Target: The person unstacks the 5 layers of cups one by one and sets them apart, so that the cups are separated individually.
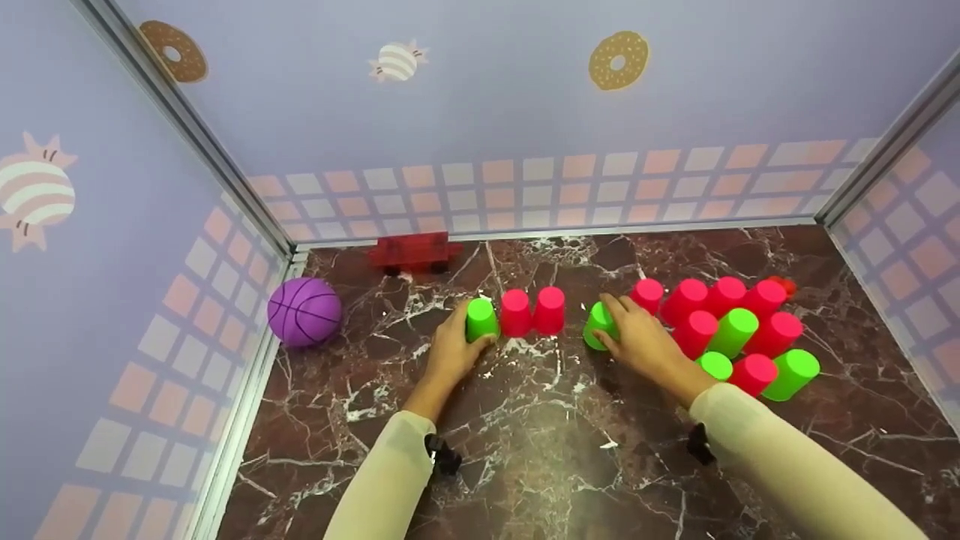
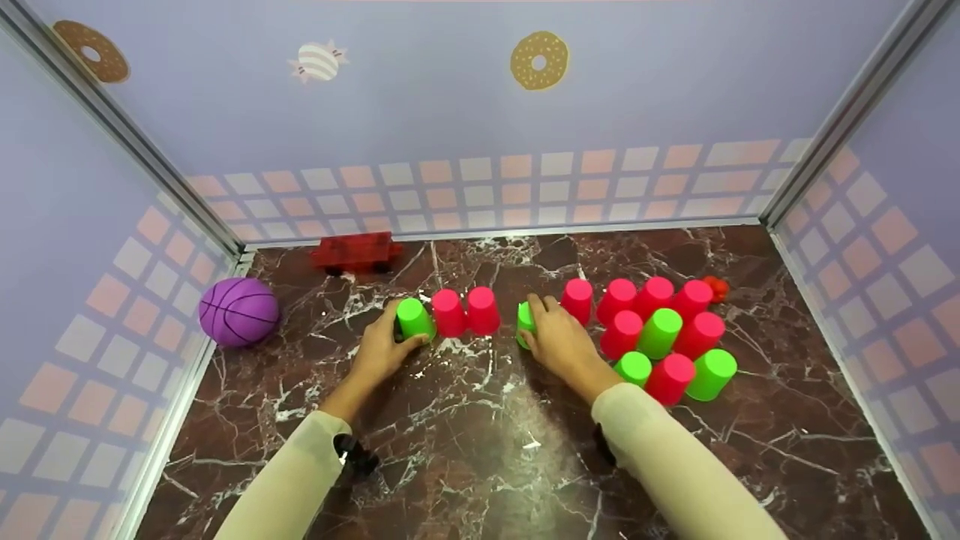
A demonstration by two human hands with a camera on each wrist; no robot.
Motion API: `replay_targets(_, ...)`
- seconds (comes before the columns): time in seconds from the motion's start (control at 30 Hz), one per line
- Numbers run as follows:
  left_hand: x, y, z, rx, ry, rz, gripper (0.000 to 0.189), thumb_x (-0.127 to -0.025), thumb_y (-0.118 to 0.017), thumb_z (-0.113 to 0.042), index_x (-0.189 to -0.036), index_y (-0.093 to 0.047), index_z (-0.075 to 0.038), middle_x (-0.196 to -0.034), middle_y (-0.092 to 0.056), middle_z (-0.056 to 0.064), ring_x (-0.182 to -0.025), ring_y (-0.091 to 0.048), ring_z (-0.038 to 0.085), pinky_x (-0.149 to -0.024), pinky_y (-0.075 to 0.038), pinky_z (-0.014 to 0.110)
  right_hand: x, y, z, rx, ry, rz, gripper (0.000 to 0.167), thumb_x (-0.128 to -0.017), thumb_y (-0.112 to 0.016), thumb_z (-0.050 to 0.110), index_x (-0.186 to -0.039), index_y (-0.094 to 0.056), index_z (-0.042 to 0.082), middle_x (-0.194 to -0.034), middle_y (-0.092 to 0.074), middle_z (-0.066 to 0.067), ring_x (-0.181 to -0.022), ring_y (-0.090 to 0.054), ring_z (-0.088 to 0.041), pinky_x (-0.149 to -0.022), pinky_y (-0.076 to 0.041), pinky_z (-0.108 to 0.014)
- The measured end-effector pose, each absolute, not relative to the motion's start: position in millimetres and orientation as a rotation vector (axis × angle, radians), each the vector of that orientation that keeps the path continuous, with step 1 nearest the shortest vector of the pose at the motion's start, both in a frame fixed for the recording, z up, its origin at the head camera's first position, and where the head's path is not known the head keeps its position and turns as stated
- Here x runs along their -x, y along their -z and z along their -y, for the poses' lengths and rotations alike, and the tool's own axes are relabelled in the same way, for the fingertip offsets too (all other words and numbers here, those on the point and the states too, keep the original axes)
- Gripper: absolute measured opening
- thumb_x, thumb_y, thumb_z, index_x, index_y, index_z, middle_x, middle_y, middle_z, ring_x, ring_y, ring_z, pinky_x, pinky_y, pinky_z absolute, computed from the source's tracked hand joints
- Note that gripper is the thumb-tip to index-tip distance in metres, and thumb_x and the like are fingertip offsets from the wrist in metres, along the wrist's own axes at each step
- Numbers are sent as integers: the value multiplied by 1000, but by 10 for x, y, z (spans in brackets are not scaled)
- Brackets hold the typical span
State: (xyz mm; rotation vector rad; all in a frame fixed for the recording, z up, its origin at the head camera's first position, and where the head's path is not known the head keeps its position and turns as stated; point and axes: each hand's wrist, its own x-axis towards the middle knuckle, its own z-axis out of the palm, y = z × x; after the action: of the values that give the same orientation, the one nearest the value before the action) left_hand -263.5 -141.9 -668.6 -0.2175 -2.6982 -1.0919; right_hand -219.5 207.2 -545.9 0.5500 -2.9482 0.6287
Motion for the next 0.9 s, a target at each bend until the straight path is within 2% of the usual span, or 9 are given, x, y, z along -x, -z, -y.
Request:
replay_targets(0.2,2643,6676,1424,210,1094,2706,76,-87,-95,-33,-152,-58,-19,-137,-76,14,-125,-75,35,-109,-60,54,2185,5733,-2445,-513,-558,2888,69,-96,-82,22,-152,-53,-5,-130,-66,-32,-103,-73,-55,-88,-61,-72)
replay_targets(0.37,2647,6682,1410,218,1085,2708,76,-87,-95,-32,-152,-58,-18,-137,-76,15,-124,-75,36,-108,-60,54,2251,6006,-2684,-478,-555,2851,65,-93,-83,19,-147,-53,-4,-120,-67,-32,-92,-73,-53,-81,-62,-69)
replay_targets(0.47,2645,6679,1406,219,1078,2706,75,-87,-95,-31,-151,-57,-19,-133,-77,16,-121,-76,36,-105,-61,55,2226,5978,-2707,-474,-538,2844,63,-92,-83,19,-142,-53,-4,-115,-66,-30,-87,-72,-51,-76,-61,-69)
replay_targets(0.7,2641,6665,1403,195,1100,2714,75,-87,-95,-31,-151,-58,-22,-133,-78,13,-122,-76,33,-107,-60,54,2025,5536,-2578,-421,-531,2911,57,-93,-80,14,-138,-55,-10,-111,-65,-33,-90,-71,-53,-81,-61,-70)
replay_targets(0.9,2642,6671,1410,201,1116,2715,76,-87,-95,-30,-152,-57,-22,-133,-78,14,-121,-76,34,-106,-61,54,2064,5619,-2635,-397,-551,2937,63,-93,-80,16,-142,-53,-12,-119,-65,-35,-95,-72,-55,-85,-61,-71)
